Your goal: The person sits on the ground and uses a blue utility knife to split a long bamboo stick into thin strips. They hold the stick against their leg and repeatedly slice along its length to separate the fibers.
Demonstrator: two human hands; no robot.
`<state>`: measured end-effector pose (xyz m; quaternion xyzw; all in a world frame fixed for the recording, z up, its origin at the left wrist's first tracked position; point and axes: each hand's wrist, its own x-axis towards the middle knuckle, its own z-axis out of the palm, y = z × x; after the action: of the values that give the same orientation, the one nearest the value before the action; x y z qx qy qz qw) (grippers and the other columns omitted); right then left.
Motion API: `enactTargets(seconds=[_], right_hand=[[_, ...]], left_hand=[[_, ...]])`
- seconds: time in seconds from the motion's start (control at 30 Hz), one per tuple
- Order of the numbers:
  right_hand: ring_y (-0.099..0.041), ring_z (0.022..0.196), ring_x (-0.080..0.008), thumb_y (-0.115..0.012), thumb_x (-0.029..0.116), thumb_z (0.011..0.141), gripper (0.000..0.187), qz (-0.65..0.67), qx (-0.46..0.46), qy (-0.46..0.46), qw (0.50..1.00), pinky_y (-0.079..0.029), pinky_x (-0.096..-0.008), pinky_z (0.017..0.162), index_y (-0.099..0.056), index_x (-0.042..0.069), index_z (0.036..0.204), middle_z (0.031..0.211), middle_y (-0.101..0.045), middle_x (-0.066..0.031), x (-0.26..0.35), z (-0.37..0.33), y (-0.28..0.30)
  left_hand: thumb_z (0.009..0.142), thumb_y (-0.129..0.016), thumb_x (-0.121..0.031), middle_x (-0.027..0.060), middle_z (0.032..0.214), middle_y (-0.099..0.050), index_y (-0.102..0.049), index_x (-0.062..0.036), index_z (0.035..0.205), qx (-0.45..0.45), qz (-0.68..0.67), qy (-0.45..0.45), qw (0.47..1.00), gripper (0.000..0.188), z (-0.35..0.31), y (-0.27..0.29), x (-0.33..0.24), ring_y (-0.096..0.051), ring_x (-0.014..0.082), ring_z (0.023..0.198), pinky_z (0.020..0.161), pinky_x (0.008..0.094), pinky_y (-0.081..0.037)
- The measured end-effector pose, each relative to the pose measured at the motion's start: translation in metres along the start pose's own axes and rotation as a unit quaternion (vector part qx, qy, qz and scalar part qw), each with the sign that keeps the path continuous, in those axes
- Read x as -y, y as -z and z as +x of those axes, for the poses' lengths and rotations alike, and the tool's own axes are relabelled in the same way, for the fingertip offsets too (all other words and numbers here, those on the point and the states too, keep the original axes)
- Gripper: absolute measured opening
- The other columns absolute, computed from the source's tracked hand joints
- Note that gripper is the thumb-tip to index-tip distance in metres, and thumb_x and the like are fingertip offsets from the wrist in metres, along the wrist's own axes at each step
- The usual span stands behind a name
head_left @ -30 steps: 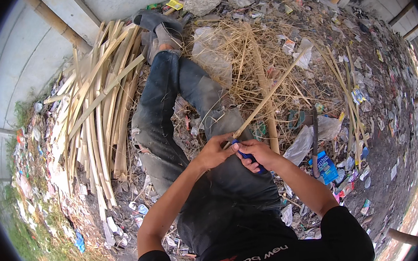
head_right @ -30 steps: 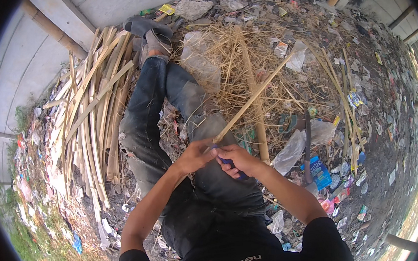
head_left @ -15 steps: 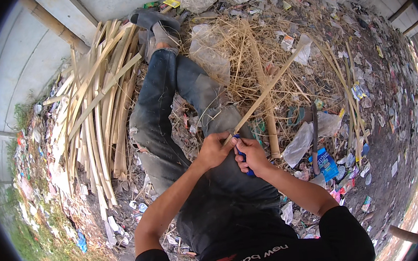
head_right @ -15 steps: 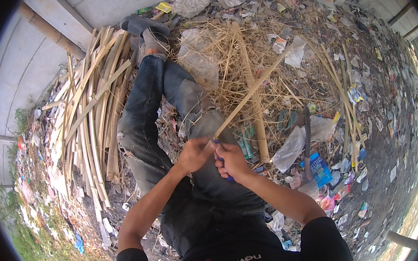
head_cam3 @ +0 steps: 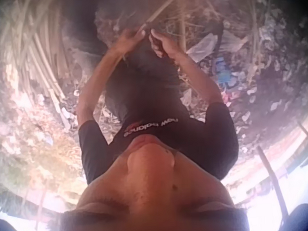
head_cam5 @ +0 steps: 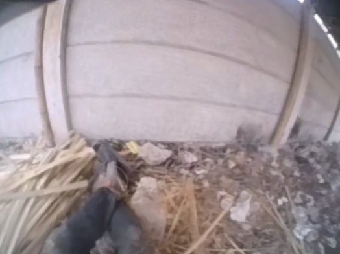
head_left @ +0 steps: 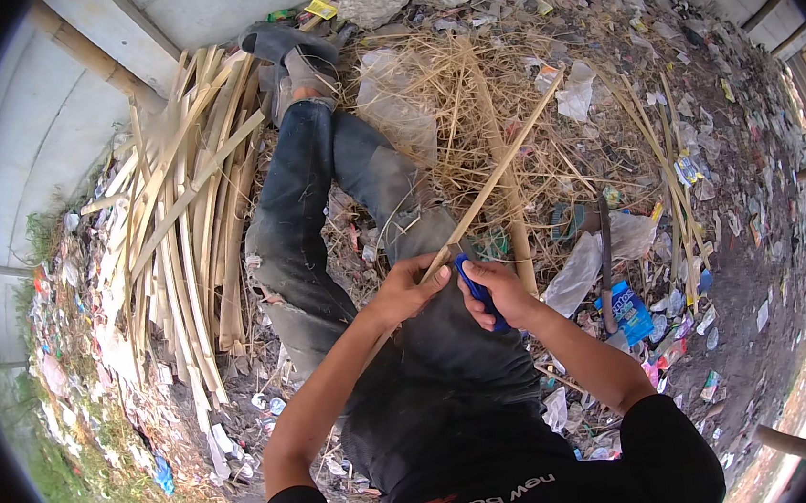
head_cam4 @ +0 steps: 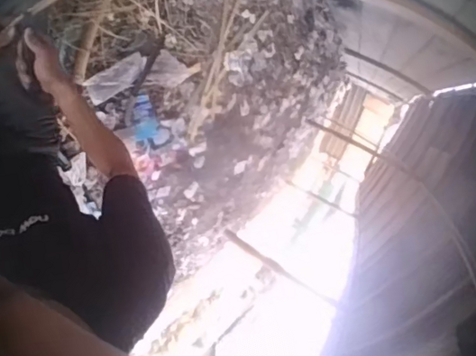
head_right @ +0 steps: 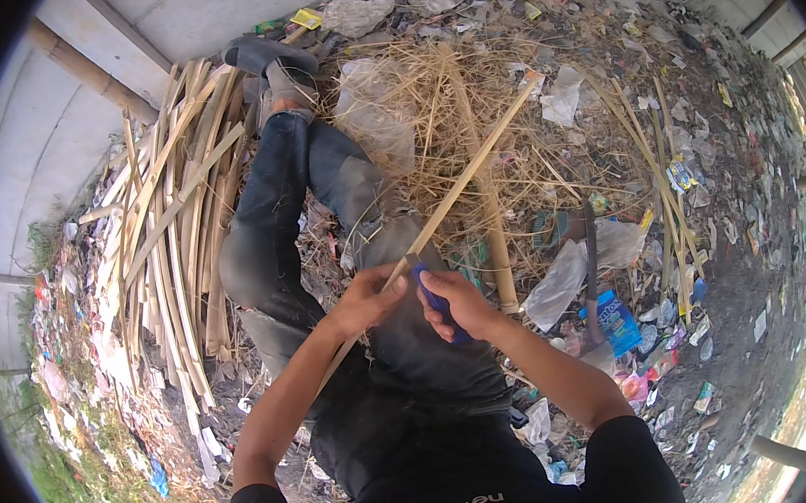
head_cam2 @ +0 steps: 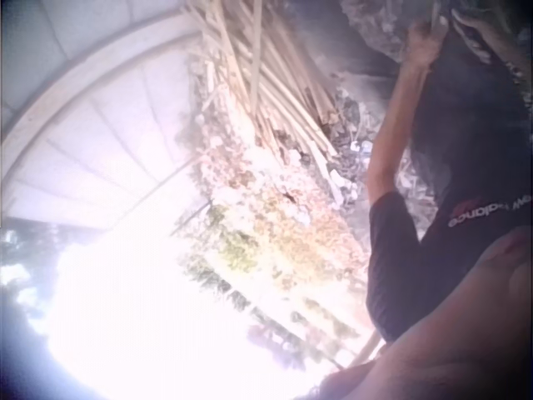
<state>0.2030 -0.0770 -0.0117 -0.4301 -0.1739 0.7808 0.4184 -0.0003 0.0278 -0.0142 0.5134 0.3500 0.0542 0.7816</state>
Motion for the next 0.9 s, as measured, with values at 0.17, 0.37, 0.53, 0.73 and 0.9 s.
enactTargets(seconds=[0.17, 0.37, 0.53, 0.73, 0.9], right_hand=[[-0.048, 0.038, -0.0123, -0.05, 0.041, 0.112, 0.043, -0.074, 0.077, -0.093, 0.99, -0.04, -0.0288, 0.035, -0.056, 0.005, 0.09, 0.06, -0.051, -0.0038, 0.017, 0.0, 0.008], [-0.045, 0.039, -0.0104, -0.05, 0.04, 0.112, 0.041, -0.092, 0.096, -0.122, 0.984, -0.038, -0.0285, 0.035, -0.055, 0.006, 0.089, 0.061, -0.05, -0.0023, 0.011, 0.017, -0.004], [-0.042, 0.039, -0.0077, -0.051, 0.042, 0.111, 0.041, -0.083, 0.076, -0.132, 0.985, -0.036, -0.0269, 0.035, -0.054, 0.008, 0.087, 0.061, -0.047, 0.0005, 0.01, 0.018, -0.004], [-0.041, 0.039, -0.008, -0.054, 0.042, 0.111, 0.04, -0.068, 0.072, -0.16, 0.982, -0.033, -0.0265, 0.035, -0.056, 0.008, 0.088, 0.061, -0.046, 0.0007, 0.013, 0.016, -0.003], [-0.039, 0.041, -0.0063, -0.054, 0.045, 0.11, 0.042, -0.076, 0.029, -0.137, 0.987, -0.033, -0.0268, 0.037, -0.055, 0.01, 0.087, 0.061, -0.045, 0.0022, 0.007, 0.017, -0.009]], left_hand=[[0.098, -0.075, -0.045, -0.0055, 0.076, -0.058, -0.05, -0.0055, 0.155, 0.065, 0.029, -0.015, 0.997, 0.073, -0.001, 0.012, 0.002, -0.048, 0.0033, 0.058, 0.05, 0.0221, -0.035], [0.095, -0.078, -0.048, 0.0009, 0.095, -0.069, -0.045, -0.0049, 0.158, 0.044, 0.065, -0.111, 0.991, 0.084, 0.005, 0.016, 0.029, -0.053, 0.0047, 0.071, 0.057, 0.022, -0.039], [0.095, -0.079, -0.05, 0.0, 0.094, -0.068, -0.044, -0.0046, 0.159, 0.062, 0.026, 0.022, 0.998, 0.086, -0.007, 0.014, 0.005, -0.047, 0.0042, 0.066, 0.055, 0.0211, -0.036], [0.098, -0.075, -0.049, -0.0021, 0.086, -0.065, -0.047, -0.0046, 0.157, 0.051, 0.01, 0.009, 0.999, 0.079, -0.009, 0.009, 0.006, -0.045, 0.0046, 0.064, 0.054, 0.023, -0.037], [0.102, -0.073, -0.041, -0.0004, 0.087, -0.068, -0.06, -0.0047, 0.144, 0.024, 0.058, -0.015, 0.998, 0.057, -0.004, 0.009, 0.016, -0.048, 0.0036, 0.066, 0.054, 0.0229, -0.037]])
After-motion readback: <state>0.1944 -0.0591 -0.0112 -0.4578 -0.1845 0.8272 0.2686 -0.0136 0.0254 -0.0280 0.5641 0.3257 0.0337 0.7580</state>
